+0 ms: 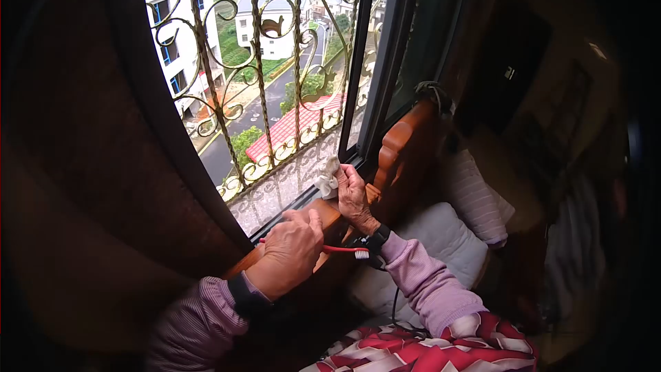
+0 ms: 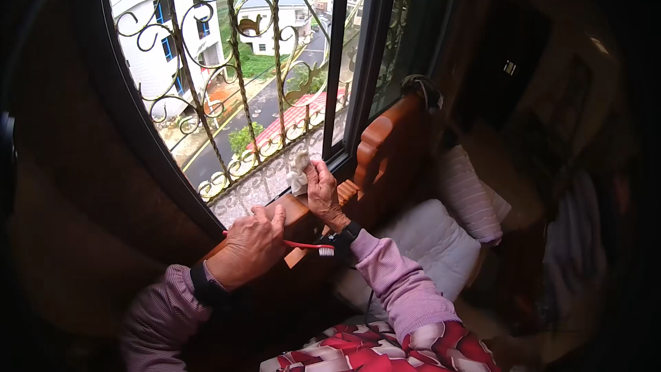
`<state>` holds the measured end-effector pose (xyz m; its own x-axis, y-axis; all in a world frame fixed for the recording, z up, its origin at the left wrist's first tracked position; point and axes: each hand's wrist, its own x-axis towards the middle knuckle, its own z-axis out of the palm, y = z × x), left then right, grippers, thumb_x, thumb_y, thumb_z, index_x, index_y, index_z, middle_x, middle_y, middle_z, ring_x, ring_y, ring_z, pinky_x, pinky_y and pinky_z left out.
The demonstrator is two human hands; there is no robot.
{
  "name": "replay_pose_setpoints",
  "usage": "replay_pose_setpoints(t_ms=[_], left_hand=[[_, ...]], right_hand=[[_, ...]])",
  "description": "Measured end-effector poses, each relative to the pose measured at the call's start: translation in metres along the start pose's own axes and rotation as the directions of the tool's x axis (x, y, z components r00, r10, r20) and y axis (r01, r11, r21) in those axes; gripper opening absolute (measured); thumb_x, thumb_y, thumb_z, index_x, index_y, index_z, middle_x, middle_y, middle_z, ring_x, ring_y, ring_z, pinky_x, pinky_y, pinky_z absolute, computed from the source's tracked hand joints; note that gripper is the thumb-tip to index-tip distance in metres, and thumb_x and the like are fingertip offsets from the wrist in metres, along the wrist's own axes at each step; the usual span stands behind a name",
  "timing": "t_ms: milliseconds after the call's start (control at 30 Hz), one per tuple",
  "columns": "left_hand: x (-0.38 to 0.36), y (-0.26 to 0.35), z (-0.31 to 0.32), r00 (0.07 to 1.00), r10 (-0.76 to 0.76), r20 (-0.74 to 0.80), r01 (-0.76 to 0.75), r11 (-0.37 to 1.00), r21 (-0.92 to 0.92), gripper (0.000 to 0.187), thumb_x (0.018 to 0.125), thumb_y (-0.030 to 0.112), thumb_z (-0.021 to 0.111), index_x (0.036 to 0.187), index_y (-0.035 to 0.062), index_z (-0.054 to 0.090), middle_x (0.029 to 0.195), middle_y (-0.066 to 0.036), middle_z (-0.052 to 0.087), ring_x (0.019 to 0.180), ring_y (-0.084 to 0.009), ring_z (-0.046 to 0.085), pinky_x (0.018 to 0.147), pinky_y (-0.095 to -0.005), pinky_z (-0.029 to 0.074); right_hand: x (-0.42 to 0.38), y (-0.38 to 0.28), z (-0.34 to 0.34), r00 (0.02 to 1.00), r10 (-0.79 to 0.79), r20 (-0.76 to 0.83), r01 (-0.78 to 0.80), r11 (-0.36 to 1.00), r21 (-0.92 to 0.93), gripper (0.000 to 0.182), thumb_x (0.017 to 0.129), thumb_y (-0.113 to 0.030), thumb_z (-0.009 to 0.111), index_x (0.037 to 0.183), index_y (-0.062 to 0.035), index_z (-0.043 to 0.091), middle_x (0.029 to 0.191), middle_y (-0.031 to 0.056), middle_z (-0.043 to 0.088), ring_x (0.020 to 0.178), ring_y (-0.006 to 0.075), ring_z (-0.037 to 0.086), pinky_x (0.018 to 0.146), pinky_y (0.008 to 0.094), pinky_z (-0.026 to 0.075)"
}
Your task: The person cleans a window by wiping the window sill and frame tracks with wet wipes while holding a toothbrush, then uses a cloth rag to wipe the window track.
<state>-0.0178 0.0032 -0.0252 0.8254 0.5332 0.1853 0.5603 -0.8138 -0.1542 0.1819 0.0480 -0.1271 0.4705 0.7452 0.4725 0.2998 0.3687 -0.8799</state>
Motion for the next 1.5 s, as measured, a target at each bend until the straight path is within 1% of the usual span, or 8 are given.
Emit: replay_pose_setpoints(t_ms=[600,733,867,1300,1333,1400,1433,1500], left_hand=[[0.0,-0.004,0.0,0.994,0.082,-0.066,-0.085,0.996,-0.041,0.037,0.074,0.017,0.058,0.102,-0.0057,0.055,0.08,-0.021,0.055,0.061,-0.0269,0.062,0.05,-0.0342,0.051],[0.002,-0.002,0.0,0.995,0.058,-0.078,-0.063,0.996,-0.066,0.041,0.07,0.023,0.063,0.102,-0.0025,0.056,0.08,-0.019,0.057,0.066,-0.0297,0.062,0.057,-0.0381,0.05],[-0.002,-0.009,-0.006,0.994,0.099,-0.054,-0.101,0.994,-0.041,0.052,0.069,0.028,0.067,0.111,0.0012,0.051,0.081,-0.016,0.055,0.066,-0.0292,0.06,0.058,-0.0396,0.047],[-0.009,0.004,-0.001,0.979,0.121,-0.161,-0.105,0.988,0.11,0.062,0.075,0.037,0.064,0.122,0.0014,0.047,0.101,-0.019,0.053,0.076,-0.0352,0.056,0.065,-0.0422,0.044],[-0.005,0.021,-0.017,0.99,-0.121,0.066,0.123,0.992,-0.018,0.062,0.076,0.034,0.063,0.128,0.0039,0.045,0.11,-0.019,0.055,0.095,-0.0363,0.055,0.081,-0.0451,0.04],[-0.017,-0.001,0.014,0.988,0.046,-0.148,-0.01,0.972,0.235,0.063,0.075,0.034,0.063,0.128,0.004,0.044,0.107,-0.019,0.055,0.094,-0.0373,0.054,0.08,-0.0461,0.04],[-0.006,0.016,-0.007,0.987,-0.129,0.098,0.121,0.989,0.085,0.065,0.075,0.035,0.062,0.128,0.0044,0.043,0.107,-0.019,0.054,0.094,-0.0386,0.052,0.079,-0.0466,0.041],[-0.008,-0.035,0.044,0.954,0.166,-0.248,-0.096,0.958,0.27,0.049,0.08,0.039,0.058,0.112,0.002,0.053,0.094,-0.017,0.056,0.071,-0.0319,0.055,0.069,-0.0462,0.046]], right_hand=[[-0.003,-0.004,0.002,0.987,-0.045,-0.151,0.016,0.983,-0.185,0.031,0.094,-0.03,0.051,0.1,0.0001,0.054,0.075,0.0135,0.059,0.069,0.0166,0.057,0.063,0.0318,0.046],[-0.006,-0.014,0.004,0.972,-0.003,-0.233,-0.03,0.99,-0.137,0.033,0.094,-0.031,0.05,0.1,0.0009,0.053,0.077,0.0176,0.061,0.07,0.0245,0.061,0.065,0.0334,0.046],[-0.012,-0.027,-0.007,0.954,0.095,-0.286,-0.049,0.985,0.164,0.035,0.095,-0.035,0.048,0.099,-0.0015,0.055,0.077,0.005,0.058,0.064,0.0124,0.056,0.054,0.0267,0.046],[-0.278,-0.069,-0.382,0.695,0.587,-0.415,-0.303,0.763,0.572,0.02,0.092,-0.027,0.052,0.101,-0.0093,0.056,0.084,0.0,0.059,0.064,0.0085,0.051,0.051,0.0249,0.039],[-0.302,-0.076,-0.409,0.665,0.595,-0.452,-0.262,0.752,0.605,0.02,0.092,-0.027,0.051,0.101,-0.01,0.056,0.084,0.0,0.059,0.064,0.0089,0.051,0.052,0.0253,0.039],[-0.352,-0.087,-0.46,0.631,0.596,-0.496,-0.2,0.743,0.638,0.02,0.093,-0.029,0.05,0.102,-0.0125,0.056,0.084,-0.0006,0.059,0.064,0.0098,0.051,0.053,0.0262,0.04],[-0.371,-0.09,-0.486,0.634,0.578,-0.513,-0.18,0.756,0.629,0.021,0.093,-0.031,0.049,0.104,-0.0143,0.057,0.084,-0.0013,0.059,0.065,0.0103,0.052,0.054,0.0268,0.041],[-0.392,-0.104,-0.522,0.593,0.567,-0.572,-0.165,0.781,0.603,0.02,0.093,-0.033,0.048,0.1,-0.0154,0.055,0.086,-0.001,0.057,0.067,0.0109,0.051,0.054,0.0265,0.039]])
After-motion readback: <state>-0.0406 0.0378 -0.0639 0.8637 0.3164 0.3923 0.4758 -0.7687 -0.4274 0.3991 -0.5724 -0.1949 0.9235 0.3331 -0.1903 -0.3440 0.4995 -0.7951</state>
